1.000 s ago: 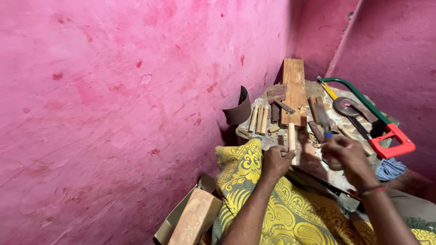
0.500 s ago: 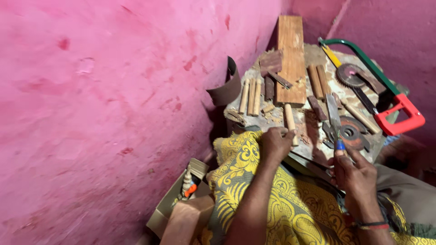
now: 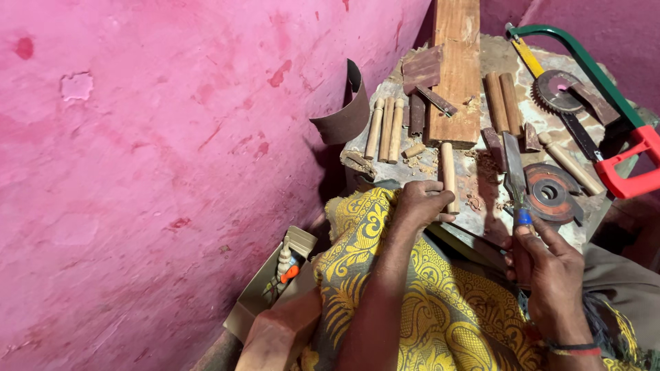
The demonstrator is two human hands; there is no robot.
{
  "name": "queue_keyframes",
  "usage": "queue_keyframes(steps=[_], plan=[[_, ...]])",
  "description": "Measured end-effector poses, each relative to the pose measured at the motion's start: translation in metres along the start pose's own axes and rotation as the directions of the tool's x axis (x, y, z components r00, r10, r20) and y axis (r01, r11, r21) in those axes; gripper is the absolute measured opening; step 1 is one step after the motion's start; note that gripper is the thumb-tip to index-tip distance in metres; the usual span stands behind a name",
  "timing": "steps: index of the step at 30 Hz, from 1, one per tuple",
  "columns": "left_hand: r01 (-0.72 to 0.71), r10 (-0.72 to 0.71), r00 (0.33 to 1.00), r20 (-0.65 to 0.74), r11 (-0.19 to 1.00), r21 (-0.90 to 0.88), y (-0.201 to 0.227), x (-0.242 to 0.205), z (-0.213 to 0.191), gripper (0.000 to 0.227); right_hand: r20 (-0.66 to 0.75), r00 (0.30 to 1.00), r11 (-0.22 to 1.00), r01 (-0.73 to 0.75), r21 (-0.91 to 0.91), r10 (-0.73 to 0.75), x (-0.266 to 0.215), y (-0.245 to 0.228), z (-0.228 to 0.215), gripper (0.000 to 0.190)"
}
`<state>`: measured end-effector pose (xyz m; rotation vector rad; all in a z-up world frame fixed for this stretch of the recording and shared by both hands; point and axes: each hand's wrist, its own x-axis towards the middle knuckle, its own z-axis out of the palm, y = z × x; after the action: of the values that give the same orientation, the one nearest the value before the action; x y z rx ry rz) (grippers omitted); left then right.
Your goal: The person carves a cylindrical wooden dowel using a chisel, shaping rounded ends and grooves. They repeatedly rotate the dowel and remove wood shavings, then place the finished piece among other similar dowels on the work surface.
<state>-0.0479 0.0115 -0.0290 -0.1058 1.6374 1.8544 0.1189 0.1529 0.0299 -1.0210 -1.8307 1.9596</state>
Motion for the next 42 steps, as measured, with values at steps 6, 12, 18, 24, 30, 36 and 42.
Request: queue_keyframes(steps=[6, 12, 18, 24, 30, 36, 42], plan=[[-0.006, 0.007, 0.995, 0.098, 1.000, -0.012, -0.014, 0.017, -0.008, 0.059, -0.025, 1.000, 1.000, -0.009, 0.001, 0.009, 0.008, 0.002, -0.001, 0.037], [-0.059, 0.075, 0.985, 0.153, 0.993, -0.105, -0.031, 0.028, -0.007, 0.062, -0.010, 1.000, 1.000, -0.005, 0.012, 0.005, 0.008, 0.004, 0.001, 0.037], [-0.207, 0.197, 0.978, 0.067, 0.882, 0.423, 0.003, -0.014, -0.005, 0.085, -0.014, 1.000, 1.000, -0.020, -0.014, 0.019, 0.007, 0.005, 0.002, 0.039], [-0.324, 0.310, 0.944, 0.112, 0.803, 0.500, 0.006, -0.031, 0.001, 0.094, -0.012, 0.999, 0.996, 0.032, -0.086, -0.033, -0.002, 0.005, 0.011, 0.045], [-0.435, 0.476, 0.867, 0.149, 0.574, 0.694, -0.008, -0.031, -0.001, 0.091, 0.032, 0.996, 0.967, 0.092, -0.239, -0.087, -0.008, 0.014, 0.017, 0.053], [-0.373, 0.482, 0.872, 0.083, 0.545, 0.751, -0.007, -0.044, 0.000, 0.086, 0.076, 0.988, 0.946, 0.151, -0.287, -0.134, -0.022, 0.019, 0.020, 0.052], [-0.390, 0.528, 0.848, 0.046, 0.563, 0.729, -0.024, -0.047, 0.003, 0.083, 0.070, 0.965, 0.887, 0.260, -0.381, -0.253, -0.057, 0.028, 0.021, 0.054]])
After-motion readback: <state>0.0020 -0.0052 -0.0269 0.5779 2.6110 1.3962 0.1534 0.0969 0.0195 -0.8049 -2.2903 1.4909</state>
